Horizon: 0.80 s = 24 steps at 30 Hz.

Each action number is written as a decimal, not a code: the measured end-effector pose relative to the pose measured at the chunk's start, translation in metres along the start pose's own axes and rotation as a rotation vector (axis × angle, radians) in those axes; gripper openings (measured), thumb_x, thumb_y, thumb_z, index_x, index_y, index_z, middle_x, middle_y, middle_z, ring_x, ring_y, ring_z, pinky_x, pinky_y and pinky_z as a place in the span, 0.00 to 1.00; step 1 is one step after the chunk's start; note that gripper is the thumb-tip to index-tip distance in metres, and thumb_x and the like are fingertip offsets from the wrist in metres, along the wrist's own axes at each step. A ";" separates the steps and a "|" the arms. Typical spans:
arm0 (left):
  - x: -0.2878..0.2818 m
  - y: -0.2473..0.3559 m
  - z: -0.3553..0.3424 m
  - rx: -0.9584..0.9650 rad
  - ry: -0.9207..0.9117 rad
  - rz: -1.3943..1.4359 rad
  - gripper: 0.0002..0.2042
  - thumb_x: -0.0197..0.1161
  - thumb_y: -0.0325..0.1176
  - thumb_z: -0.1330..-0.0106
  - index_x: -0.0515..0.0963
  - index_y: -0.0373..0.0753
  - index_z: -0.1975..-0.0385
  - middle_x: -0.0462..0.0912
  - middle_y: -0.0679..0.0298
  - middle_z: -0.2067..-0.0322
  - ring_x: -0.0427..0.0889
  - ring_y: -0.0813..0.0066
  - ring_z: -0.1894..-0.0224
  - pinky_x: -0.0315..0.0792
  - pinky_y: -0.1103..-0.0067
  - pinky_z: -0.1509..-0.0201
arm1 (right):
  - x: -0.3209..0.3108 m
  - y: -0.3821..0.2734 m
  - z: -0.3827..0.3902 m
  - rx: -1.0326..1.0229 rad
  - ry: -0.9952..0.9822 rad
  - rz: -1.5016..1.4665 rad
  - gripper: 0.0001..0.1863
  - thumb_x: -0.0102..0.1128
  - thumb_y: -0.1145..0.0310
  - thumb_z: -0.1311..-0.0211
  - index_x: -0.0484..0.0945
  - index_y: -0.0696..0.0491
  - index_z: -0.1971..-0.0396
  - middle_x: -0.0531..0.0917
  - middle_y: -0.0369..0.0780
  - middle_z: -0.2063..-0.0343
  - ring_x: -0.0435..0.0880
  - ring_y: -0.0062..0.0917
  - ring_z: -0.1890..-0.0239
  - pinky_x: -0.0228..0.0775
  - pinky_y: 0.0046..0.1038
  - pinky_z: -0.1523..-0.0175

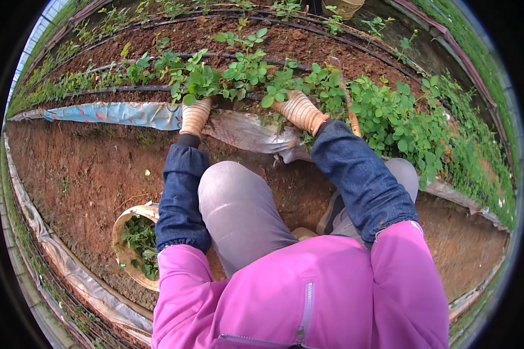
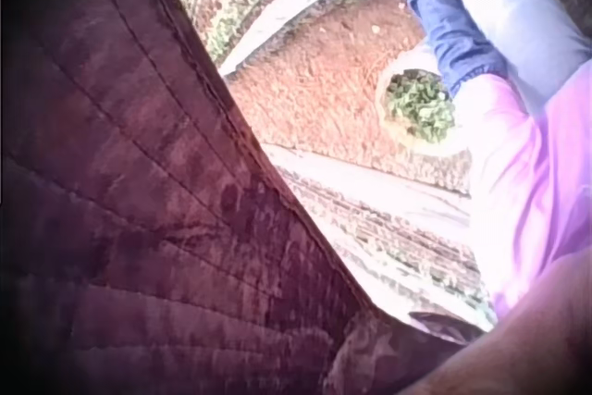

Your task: The person kneels in a greenhouse and harvests leafy green plants by hand. They pull the plants from the soil, gather them into a bunch, and place them into a bucket positioned beside them.

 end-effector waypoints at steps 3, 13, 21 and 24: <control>-0.020 0.009 0.002 0.070 0.035 -0.002 0.18 0.50 0.30 0.35 0.72 0.46 0.44 0.77 0.61 0.46 0.77 0.60 0.46 0.71 0.69 0.45 | -0.007 0.004 0.016 0.137 0.033 -0.228 0.19 0.62 0.61 0.41 0.78 0.60 0.57 0.83 0.42 0.63 0.79 0.27 0.61 0.70 0.29 0.53; -0.027 0.048 -0.024 0.218 0.034 -0.255 0.12 0.51 0.30 0.36 0.78 0.44 0.56 0.83 0.64 0.57 0.80 0.66 0.54 0.72 0.73 0.51 | -0.061 0.016 0.093 0.319 -0.051 -0.126 0.15 0.56 0.56 0.40 0.82 0.47 0.59 0.81 0.34 0.66 0.78 0.17 0.73 0.67 0.31 0.51; -0.021 0.088 0.030 0.221 0.153 0.449 0.17 0.70 0.36 0.53 0.79 0.37 0.63 0.83 0.53 0.67 0.82 0.56 0.64 0.76 0.70 0.57 | -0.092 0.039 0.134 0.251 0.052 -0.427 0.13 0.60 0.60 0.43 0.81 0.53 0.63 0.79 0.33 0.70 0.78 0.18 0.71 0.71 0.22 0.77; -0.006 0.090 0.022 0.195 0.115 0.294 0.12 0.68 0.33 0.53 0.77 0.38 0.69 0.81 0.55 0.73 0.82 0.55 0.68 0.76 0.67 0.63 | -0.091 0.025 0.142 0.375 0.087 -0.535 0.12 0.62 0.62 0.43 0.80 0.53 0.62 0.80 0.33 0.69 0.78 0.17 0.71 0.72 0.22 0.77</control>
Point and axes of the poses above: each hand's wrist, its own z-axis away from the middle knuckle, its own x-axis out of the palm, y = z × x, the point moved 6 cm from there along -z, towards the middle knuckle
